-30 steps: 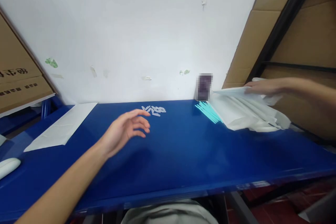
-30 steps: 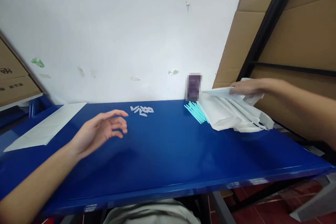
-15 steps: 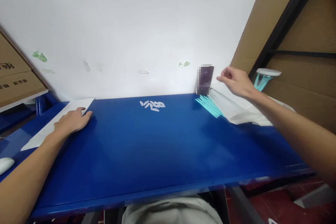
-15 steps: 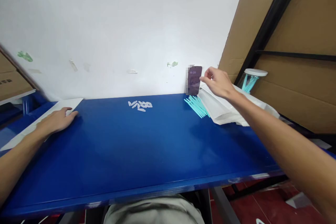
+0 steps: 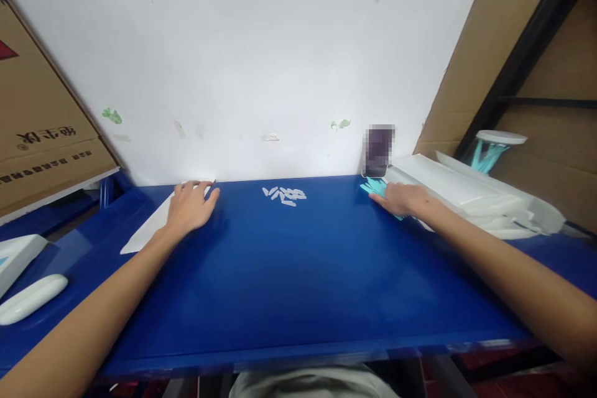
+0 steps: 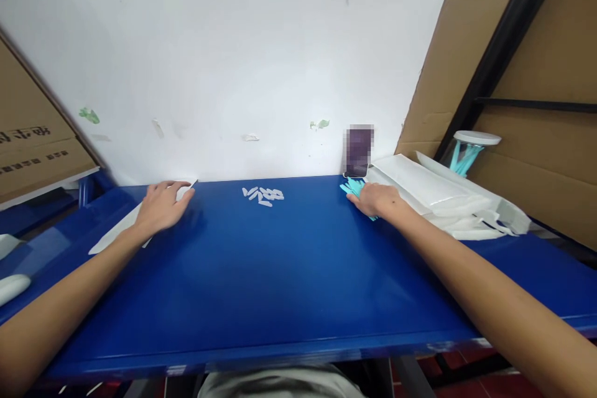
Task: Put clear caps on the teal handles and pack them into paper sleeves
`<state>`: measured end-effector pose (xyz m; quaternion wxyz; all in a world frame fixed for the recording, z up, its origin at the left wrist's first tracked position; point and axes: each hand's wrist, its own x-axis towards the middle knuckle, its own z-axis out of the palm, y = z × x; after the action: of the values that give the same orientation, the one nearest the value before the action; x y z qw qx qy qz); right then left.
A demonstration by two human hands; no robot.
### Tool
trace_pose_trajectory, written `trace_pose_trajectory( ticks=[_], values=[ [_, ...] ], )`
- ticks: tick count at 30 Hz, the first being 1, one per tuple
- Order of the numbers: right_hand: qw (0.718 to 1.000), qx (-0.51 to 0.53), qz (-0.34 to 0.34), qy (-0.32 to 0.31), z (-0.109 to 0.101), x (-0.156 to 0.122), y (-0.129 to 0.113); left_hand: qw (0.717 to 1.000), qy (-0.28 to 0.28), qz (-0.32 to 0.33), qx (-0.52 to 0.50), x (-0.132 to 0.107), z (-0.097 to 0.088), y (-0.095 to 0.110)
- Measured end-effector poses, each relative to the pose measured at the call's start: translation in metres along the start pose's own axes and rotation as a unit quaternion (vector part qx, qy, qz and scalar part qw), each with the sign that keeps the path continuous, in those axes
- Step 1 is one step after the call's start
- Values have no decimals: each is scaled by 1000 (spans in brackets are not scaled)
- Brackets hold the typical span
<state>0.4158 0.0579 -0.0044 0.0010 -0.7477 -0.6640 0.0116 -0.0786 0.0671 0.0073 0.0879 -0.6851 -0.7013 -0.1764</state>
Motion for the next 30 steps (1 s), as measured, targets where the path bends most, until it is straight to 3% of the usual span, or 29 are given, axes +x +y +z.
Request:
trace_pose_trajectory(
  ticks=[3, 8, 13, 16, 19, 23, 27, 30],
  values=[
    [999, -14, -42, -12, 2, -5, -12, 997, -2, 52, -60, 2, -8, 28],
    [983, -6, -181, -37, -12, -23, -37, 985, -14, 102, -137, 4, -6, 76],
    [939, 38, -330, -86, -29, -52, -62, 961, -79, 214, -159, -4, 13, 93],
    [910, 62, -401, -80, -30, -65, -76, 940, -87, 285, -165, -12, 23, 96],
    [901, 54, -424, -68, -29, -67, -87, 927, -105, 324, -157, -18, 29, 99],
    [896, 35, -442, -31, -31, -62, -92, 928, -128, 324, -135, -23, 28, 95],
    [908, 28, -416, 32, -29, -62, -83, 916, -131, 345, -160, -28, 18, 84],
    [922, 47, -384, 22, -24, -64, -72, 904, -159, 345, -198, -30, 10, 83]
  ],
)
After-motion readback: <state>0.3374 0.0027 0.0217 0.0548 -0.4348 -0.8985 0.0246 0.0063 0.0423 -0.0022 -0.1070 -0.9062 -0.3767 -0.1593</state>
